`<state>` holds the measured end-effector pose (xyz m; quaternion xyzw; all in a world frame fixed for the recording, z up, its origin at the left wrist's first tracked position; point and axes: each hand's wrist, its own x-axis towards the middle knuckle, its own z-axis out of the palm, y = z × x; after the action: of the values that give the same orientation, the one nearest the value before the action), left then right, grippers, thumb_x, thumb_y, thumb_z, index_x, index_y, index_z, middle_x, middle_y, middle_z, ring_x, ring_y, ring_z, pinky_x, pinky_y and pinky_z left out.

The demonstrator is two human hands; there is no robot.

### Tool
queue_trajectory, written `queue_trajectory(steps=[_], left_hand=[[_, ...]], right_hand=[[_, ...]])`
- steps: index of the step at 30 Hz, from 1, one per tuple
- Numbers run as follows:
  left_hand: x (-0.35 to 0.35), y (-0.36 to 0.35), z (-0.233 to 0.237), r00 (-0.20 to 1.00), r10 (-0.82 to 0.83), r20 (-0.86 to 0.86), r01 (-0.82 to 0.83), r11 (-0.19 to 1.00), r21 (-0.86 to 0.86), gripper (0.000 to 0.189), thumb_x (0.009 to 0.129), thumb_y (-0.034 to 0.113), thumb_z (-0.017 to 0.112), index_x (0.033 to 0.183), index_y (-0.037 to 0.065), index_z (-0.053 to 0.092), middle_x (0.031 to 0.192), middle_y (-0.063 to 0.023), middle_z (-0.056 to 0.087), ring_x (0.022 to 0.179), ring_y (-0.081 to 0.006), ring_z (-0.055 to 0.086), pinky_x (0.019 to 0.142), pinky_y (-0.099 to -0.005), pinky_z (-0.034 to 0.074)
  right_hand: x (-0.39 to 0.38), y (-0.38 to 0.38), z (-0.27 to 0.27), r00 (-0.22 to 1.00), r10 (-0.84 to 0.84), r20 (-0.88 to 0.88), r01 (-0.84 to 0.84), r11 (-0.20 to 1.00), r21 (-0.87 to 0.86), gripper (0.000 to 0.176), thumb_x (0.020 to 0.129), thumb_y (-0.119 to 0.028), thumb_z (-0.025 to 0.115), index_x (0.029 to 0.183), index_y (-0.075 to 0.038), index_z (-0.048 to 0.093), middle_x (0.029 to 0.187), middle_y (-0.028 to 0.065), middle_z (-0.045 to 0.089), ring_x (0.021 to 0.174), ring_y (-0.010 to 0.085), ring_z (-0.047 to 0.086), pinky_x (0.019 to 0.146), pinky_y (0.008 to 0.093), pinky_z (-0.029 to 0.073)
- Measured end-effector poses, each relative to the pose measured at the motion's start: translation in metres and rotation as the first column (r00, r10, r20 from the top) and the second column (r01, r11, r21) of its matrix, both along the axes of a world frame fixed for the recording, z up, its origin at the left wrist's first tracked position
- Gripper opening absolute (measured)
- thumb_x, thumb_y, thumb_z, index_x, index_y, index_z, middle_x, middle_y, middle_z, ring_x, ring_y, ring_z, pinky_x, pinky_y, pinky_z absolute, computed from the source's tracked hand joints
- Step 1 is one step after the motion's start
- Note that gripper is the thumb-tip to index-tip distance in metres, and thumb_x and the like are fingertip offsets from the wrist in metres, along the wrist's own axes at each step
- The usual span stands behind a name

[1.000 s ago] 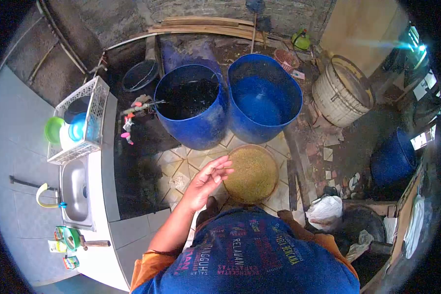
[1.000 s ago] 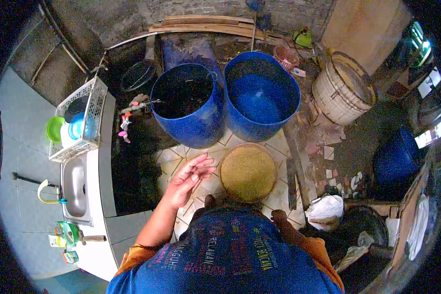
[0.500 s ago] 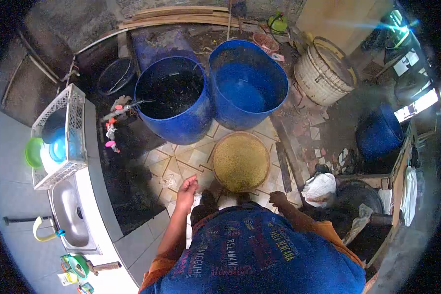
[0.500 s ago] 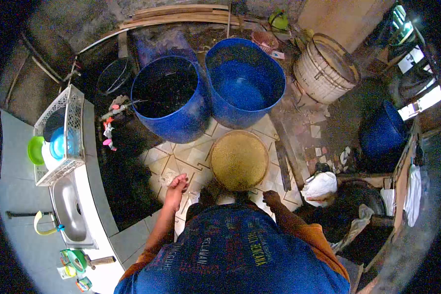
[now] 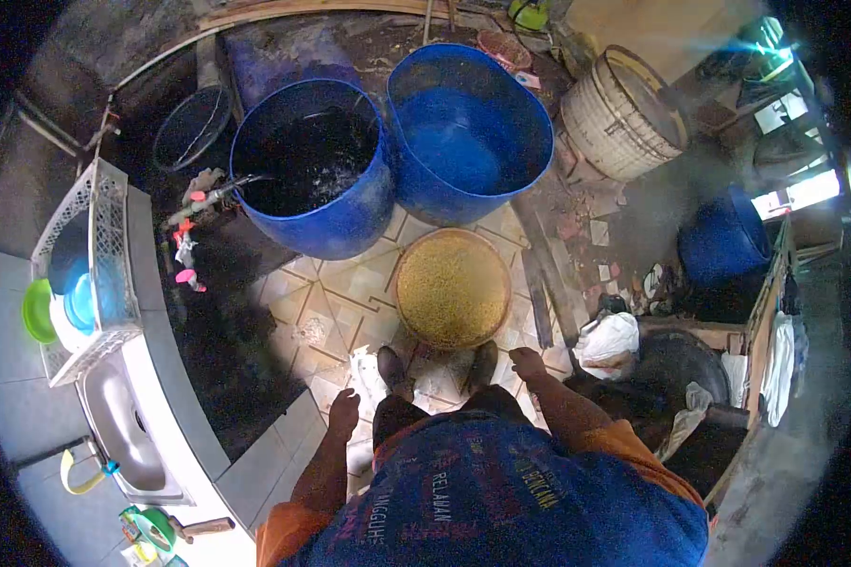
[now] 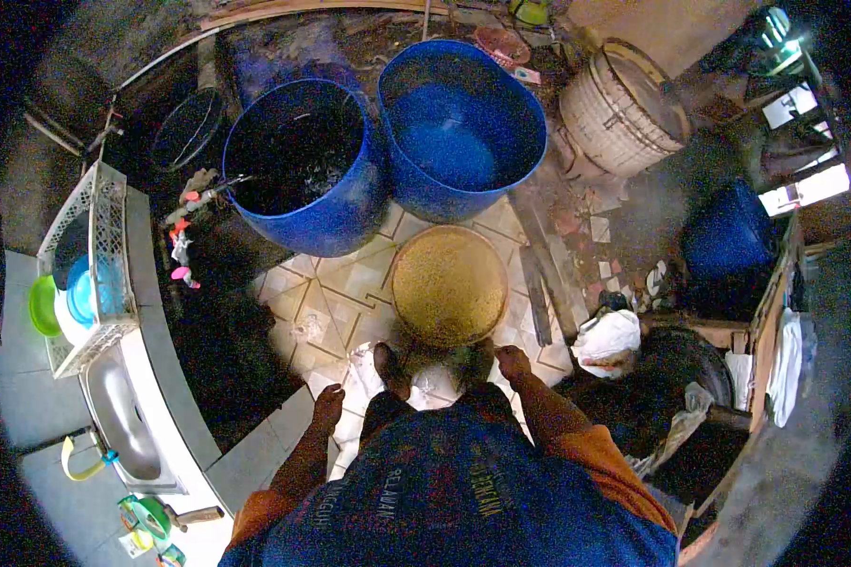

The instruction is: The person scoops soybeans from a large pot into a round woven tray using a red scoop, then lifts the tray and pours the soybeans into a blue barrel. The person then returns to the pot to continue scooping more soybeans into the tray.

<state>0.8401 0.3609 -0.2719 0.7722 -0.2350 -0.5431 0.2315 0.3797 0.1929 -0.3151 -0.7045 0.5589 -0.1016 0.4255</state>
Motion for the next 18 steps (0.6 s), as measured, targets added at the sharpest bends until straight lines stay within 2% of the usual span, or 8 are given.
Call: queue_trajectory(steps=[2, 3, 4, 7, 11, 12, 15, 18], left_hand=[[-0.006, -0.011, 0.005, 0.994, -0.061, 0.094, 0.063, 0.998, -0.019, 0.036, 0.081, 0.025, 0.054, 0.109, 0.002, 0.052, 0.099, -0.0153, 0.059, 0.091, -0.0243, 0.056, 0.081, -0.0321, 0.043], [-0.014, -0.018, 0.017, 0.976, -0.129, 0.175, 0.135, 0.990, -0.026, 0.038, 0.082, 0.027, 0.055, 0.109, 0.001, 0.052, 0.098, -0.0150, 0.059, 0.089, -0.0240, 0.057, 0.080, -0.0321, 0.043], [-0.022, -0.025, 0.029, 0.980, -0.100, 0.174, 0.103, 0.995, -0.012, 0.039, 0.082, 0.029, 0.055, 0.109, 0.001, 0.051, 0.100, -0.0154, 0.059, 0.090, -0.0247, 0.057, 0.080, -0.0325, 0.043], [-0.043, -0.031, 0.022, 0.973, -0.091, 0.214, 0.108, 0.992, -0.068, 0.037, 0.083, 0.027, 0.055, 0.110, 0.003, 0.051, 0.104, -0.0162, 0.057, 0.092, -0.0257, 0.056, 0.081, -0.0330, 0.043], [-0.087, -0.042, -0.003, 0.970, -0.109, 0.218, 0.118, 0.993, -0.029, 0.036, 0.084, 0.025, 0.052, 0.114, 0.006, 0.049, 0.108, -0.0176, 0.055, 0.095, -0.0285, 0.055, 0.083, -0.0346, 0.042], [-0.097, -0.051, -0.004, 0.963, -0.137, 0.233, 0.131, 0.991, 0.041, 0.037, 0.085, 0.026, 0.051, 0.116, 0.006, 0.048, 0.108, -0.0180, 0.055, 0.096, -0.0296, 0.055, 0.084, -0.0355, 0.042], [-0.117, -0.047, -0.042, 0.977, -0.147, 0.154, 0.144, 0.989, 0.033, 0.043, 0.084, 0.031, 0.050, 0.118, 0.005, 0.045, 0.099, -0.0198, 0.057, 0.095, -0.0349, 0.054, 0.083, -0.0389, 0.042], [-0.134, -0.052, -0.057, 0.951, -0.239, 0.198, 0.243, 0.970, -0.001, 0.043, 0.084, 0.030, 0.050, 0.118, 0.005, 0.046, 0.096, -0.0202, 0.058, 0.093, -0.0367, 0.054, 0.083, -0.0401, 0.042]], right_hand=[[0.035, -0.025, 0.044, 0.908, -0.324, -0.265, 0.402, 0.851, 0.337, 0.032, 0.081, -0.031, 0.049, 0.087, -0.001, 0.057, 0.088, 0.0183, 0.060, 0.082, 0.0362, 0.057, 0.072, 0.0406, 0.046], [0.021, -0.031, 0.013, 0.917, 0.143, -0.371, -0.157, 0.988, -0.006, 0.032, 0.080, -0.025, 0.051, 0.097, 0.002, 0.057, 0.083, 0.0121, 0.061, 0.078, 0.0215, 0.060, 0.070, 0.0318, 0.046], [0.005, -0.025, -0.015, 0.918, 0.157, -0.364, -0.165, 0.986, 0.009, 0.032, 0.080, -0.025, 0.051, 0.097, 0.002, 0.057, 0.083, 0.0121, 0.061, 0.078, 0.0215, 0.060, 0.070, 0.0318, 0.046], [0.034, -0.051, -0.001, 0.893, -0.435, 0.117, 0.372, 0.859, 0.352, 0.033, 0.078, -0.026, 0.053, 0.098, 0.000, 0.058, 0.091, 0.0136, 0.061, 0.084, 0.0265, 0.059, 0.076, 0.0347, 0.045], [-0.003, -0.068, -0.111, 0.931, 0.162, -0.327, -0.225, 0.960, -0.166, 0.036, 0.082, -0.033, 0.049, 0.099, -0.003, 0.058, 0.098, 0.0131, 0.059, 0.090, 0.0290, 0.056, 0.080, 0.0363, 0.044], [-0.003, -0.076, -0.117, 0.793, 0.267, -0.547, -0.535, 0.735, -0.416, 0.036, 0.083, -0.033, 0.047, 0.100, -0.003, 0.057, 0.100, 0.0120, 0.058, 0.093, 0.0288, 0.054, 0.080, 0.0371, 0.044], [0.002, -0.087, -0.090, 0.914, -0.050, -0.402, 0.122, 0.980, 0.155, 0.035, 0.085, -0.031, 0.045, 0.105, -0.004, 0.055, 0.103, 0.0098, 0.057, 0.099, 0.0259, 0.051, 0.085, 0.0365, 0.042], [-0.032, -0.087, -0.148, 0.856, 0.200, -0.476, -0.154, 0.979, 0.133, 0.035, 0.086, -0.029, 0.046, 0.109, -0.005, 0.052, 0.107, 0.0111, 0.055, 0.100, 0.0254, 0.051, 0.088, 0.0377, 0.039]])
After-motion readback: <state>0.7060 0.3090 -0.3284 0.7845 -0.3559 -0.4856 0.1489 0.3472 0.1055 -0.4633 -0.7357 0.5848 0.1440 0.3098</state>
